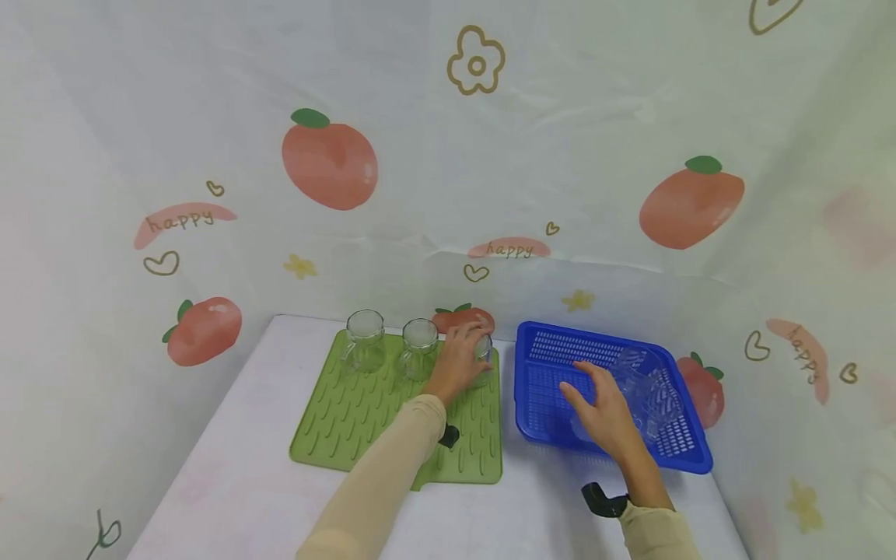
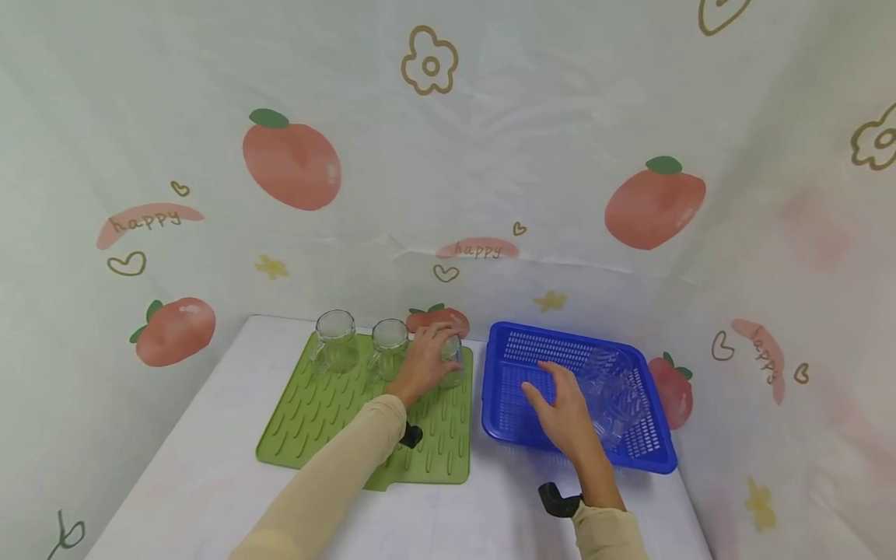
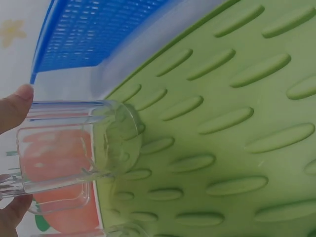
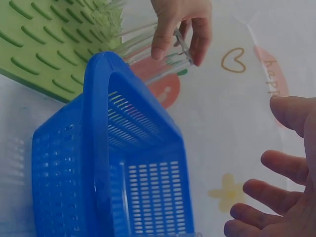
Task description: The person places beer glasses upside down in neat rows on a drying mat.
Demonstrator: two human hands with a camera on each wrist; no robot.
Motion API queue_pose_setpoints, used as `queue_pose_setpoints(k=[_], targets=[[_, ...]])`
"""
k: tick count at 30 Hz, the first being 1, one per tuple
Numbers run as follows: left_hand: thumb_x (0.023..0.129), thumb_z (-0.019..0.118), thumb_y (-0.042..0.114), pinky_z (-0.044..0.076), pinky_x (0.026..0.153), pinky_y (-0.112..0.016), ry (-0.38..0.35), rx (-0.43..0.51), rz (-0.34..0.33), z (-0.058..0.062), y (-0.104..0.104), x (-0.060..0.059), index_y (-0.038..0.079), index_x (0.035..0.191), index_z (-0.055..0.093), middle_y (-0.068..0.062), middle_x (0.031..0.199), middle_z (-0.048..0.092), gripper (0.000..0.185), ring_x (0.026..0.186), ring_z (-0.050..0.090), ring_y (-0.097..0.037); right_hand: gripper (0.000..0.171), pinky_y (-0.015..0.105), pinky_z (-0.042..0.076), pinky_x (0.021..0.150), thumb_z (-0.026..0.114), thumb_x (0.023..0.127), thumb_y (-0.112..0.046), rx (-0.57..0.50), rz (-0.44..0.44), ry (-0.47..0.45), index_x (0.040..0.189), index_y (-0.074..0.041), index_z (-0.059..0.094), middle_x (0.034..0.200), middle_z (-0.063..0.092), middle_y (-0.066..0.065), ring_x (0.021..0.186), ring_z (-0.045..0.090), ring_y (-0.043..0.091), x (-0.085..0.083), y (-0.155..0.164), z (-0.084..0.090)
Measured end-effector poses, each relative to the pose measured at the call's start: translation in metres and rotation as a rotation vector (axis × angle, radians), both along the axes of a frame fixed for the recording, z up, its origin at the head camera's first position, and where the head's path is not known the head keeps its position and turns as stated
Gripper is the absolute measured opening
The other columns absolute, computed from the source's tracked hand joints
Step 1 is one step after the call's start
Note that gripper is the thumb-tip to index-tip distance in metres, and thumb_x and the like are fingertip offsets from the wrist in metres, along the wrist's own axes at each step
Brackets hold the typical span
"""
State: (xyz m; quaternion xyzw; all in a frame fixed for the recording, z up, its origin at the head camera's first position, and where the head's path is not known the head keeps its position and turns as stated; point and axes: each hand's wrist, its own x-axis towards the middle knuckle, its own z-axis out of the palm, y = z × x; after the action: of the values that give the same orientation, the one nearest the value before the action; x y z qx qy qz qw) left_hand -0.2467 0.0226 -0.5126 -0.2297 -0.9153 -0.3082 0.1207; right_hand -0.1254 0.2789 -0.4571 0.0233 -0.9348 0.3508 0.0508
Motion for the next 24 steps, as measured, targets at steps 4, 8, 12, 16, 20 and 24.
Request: queue_pose_setpoints(k=[4, 8, 12, 16, 20, 24], targets=[[0.080, 0.088, 0.022, 0.047, 0.111, -0.047, 0.017, -0.002, -0.012, -0.0022, 0.0012, -0.0017, 0.012, 0.140, 0.060, -0.014, 0.150, 0.054, 0.067, 0.134, 0.049, -0.037, 0.062, 0.072, 0.034, 0.112, 0.056, 0.105, -0.041, -0.005, -0.001, 0.018, 0.151, -0.003, 0.041, 0.157, 0.037, 0.028, 0.146, 0.034, 0.050, -0.0007, 0.0005, -0.0008], [0.079, 0.088, 0.019, 0.045, 0.113, -0.047, 0.016, -0.006, -0.008, -0.0019, 0.0022, -0.0037, 0.011, 0.140, 0.059, -0.014, 0.152, 0.052, 0.068, 0.136, 0.047, -0.037, 0.062, 0.072, 0.036, 0.111, 0.056, 0.105, -0.041, 0.000, -0.003, 0.024, 0.151, -0.002, 0.041, 0.157, 0.037, 0.028, 0.145, 0.035, 0.050, 0.0001, 0.0015, -0.0002], [0.080, 0.087, 0.018, 0.045, 0.113, -0.047, -0.006, -0.012, -0.004, -0.0003, 0.0022, -0.0040, 0.011, 0.141, 0.058, -0.013, 0.154, 0.050, 0.068, 0.139, 0.045, -0.037, 0.063, 0.071, 0.039, 0.109, 0.055, 0.105, -0.041, 0.001, -0.009, -0.002, 0.152, -0.002, 0.041, 0.158, 0.036, 0.028, 0.145, 0.035, 0.050, 0.0017, 0.0034, 0.0002], [0.083, 0.085, 0.017, 0.047, 0.112, -0.049, -0.040, -0.013, -0.012, 0.0010, 0.0024, -0.0033, 0.010, 0.143, 0.057, -0.014, 0.157, 0.047, 0.067, 0.143, 0.042, -0.038, 0.063, 0.072, 0.036, 0.112, 0.055, 0.105, -0.042, -0.002, -0.012, -0.011, 0.152, -0.003, 0.041, 0.158, 0.036, 0.027, 0.147, 0.034, 0.050, 0.0023, 0.0052, -0.0009], [0.086, 0.083, 0.018, 0.046, 0.114, -0.049, -0.060, -0.029, -0.010, 0.0007, 0.0031, -0.0040, 0.010, 0.145, 0.055, -0.013, 0.159, 0.045, 0.067, 0.144, 0.040, -0.037, 0.063, 0.072, 0.034, 0.113, 0.055, 0.105, -0.043, -0.001, -0.015, -0.013, 0.152, -0.003, 0.041, 0.158, 0.036, 0.027, 0.147, 0.034, 0.049, 0.0027, 0.0071, -0.0016], [0.088, 0.081, 0.024, 0.046, 0.115, -0.048, -0.099, -0.057, 0.000, 0.0022, 0.0039, -0.0032, 0.013, 0.149, 0.051, -0.011, 0.162, 0.040, 0.069, 0.147, 0.037, -0.035, 0.064, 0.072, 0.034, 0.113, 0.054, 0.105, -0.043, 0.000, -0.018, -0.018, 0.152, -0.001, 0.040, 0.158, 0.036, 0.028, 0.146, 0.034, 0.049, 0.0040, 0.0101, -0.0010]])
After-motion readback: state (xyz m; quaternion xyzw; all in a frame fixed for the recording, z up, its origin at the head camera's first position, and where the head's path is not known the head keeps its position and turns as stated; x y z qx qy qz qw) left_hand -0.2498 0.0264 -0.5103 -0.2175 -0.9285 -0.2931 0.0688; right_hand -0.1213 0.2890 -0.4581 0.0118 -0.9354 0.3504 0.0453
